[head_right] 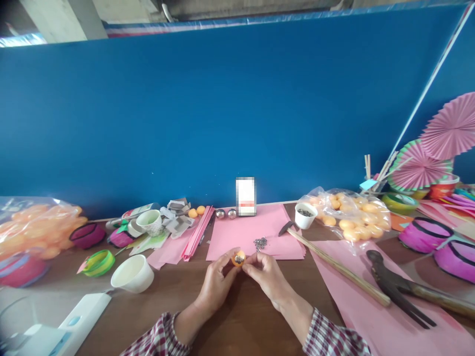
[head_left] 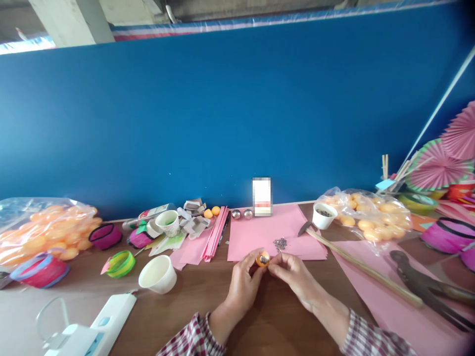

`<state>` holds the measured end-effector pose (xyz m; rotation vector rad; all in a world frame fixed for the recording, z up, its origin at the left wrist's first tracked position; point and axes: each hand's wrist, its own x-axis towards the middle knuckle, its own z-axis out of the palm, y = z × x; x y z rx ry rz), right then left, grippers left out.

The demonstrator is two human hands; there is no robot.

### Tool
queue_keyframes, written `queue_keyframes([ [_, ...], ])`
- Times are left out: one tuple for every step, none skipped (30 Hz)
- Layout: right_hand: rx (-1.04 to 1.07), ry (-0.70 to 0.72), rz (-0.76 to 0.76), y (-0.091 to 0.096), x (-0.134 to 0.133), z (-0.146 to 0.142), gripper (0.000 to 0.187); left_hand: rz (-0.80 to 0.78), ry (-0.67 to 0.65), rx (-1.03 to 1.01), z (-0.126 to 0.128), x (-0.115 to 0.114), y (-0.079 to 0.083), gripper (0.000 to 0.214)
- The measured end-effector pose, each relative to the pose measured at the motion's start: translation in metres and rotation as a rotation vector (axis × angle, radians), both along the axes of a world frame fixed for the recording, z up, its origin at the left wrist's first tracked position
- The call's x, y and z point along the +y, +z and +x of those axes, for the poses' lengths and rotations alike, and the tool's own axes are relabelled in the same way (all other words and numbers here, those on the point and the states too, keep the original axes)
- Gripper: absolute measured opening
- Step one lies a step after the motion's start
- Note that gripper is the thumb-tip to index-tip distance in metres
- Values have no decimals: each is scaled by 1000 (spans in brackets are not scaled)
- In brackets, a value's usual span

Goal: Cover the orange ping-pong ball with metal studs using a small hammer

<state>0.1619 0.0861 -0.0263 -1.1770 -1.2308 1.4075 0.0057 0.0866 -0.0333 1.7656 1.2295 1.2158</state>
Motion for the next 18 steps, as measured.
queue_keyframes([
  [-2, -2, 1, 0, 0, 0, 17, -1, 0, 1, 0, 0, 0, 37],
  [-2, -4, 1, 1, -1, 0, 18, -3, -1, 0, 0, 0, 0, 37],
  [0, -2, 0, 1, -1, 0, 18, -6, -5, 0, 0, -1, 0, 37],
  [4, -1, 0, 1, -1, -1, 18, -9, -9, 0, 0, -1, 0, 37],
  [7, 0, -2, 2, -2, -1, 18, -11, -12, -1, 0, -1, 1, 37],
  [7, -1, -2, 2, -2, -1, 18, -12, -12, -1, 0, -1, 1, 37],
  [7, -3, -2, 3, -2, -1, 18, -11, -13, -2, 0, -1, 1, 36],
  [6, -4, -4, 4, -2, -1, 18, -10, -13, -3, -1, 0, 0, 36],
  [4, -6, -9, 4, -2, -1, 18, -6, -10, -4, -1, 0, 0, 36],
  [1, -8, -14, 5, -2, -1, 19, -4, -10, -6, -1, 0, 0, 36],
  [-1, -9, -18, 5, -2, -1, 19, -5, -11, -7, -1, 1, 0, 36],
  [-1, -10, -18, 5, -2, -1, 20, -7, -12, -7, -1, 1, 0, 36],
  [-2, -9, -15, 5, -2, -1, 20, -10, -10, -6, -1, 1, 0, 36],
  [-4, -9, -9, 5, -2, -1, 19, -14, -8, -5, -1, 1, 0, 36],
  [-6, -9, -2, 4, -2, -1, 19, -17, -7, -4, -1, 1, 0, 36],
  [-9, -10, 3, 4, -2, -1, 19, -20, -6, -3, -1, 1, 1, 36],
  [-14, -9, 7, 4, -2, -1, 19, -21, -5, -4, -1, 0, 1, 36],
  [-18, -8, 8, 4, -2, -1, 19, -21, -6, -5, -1, 0, 1, 36],
])
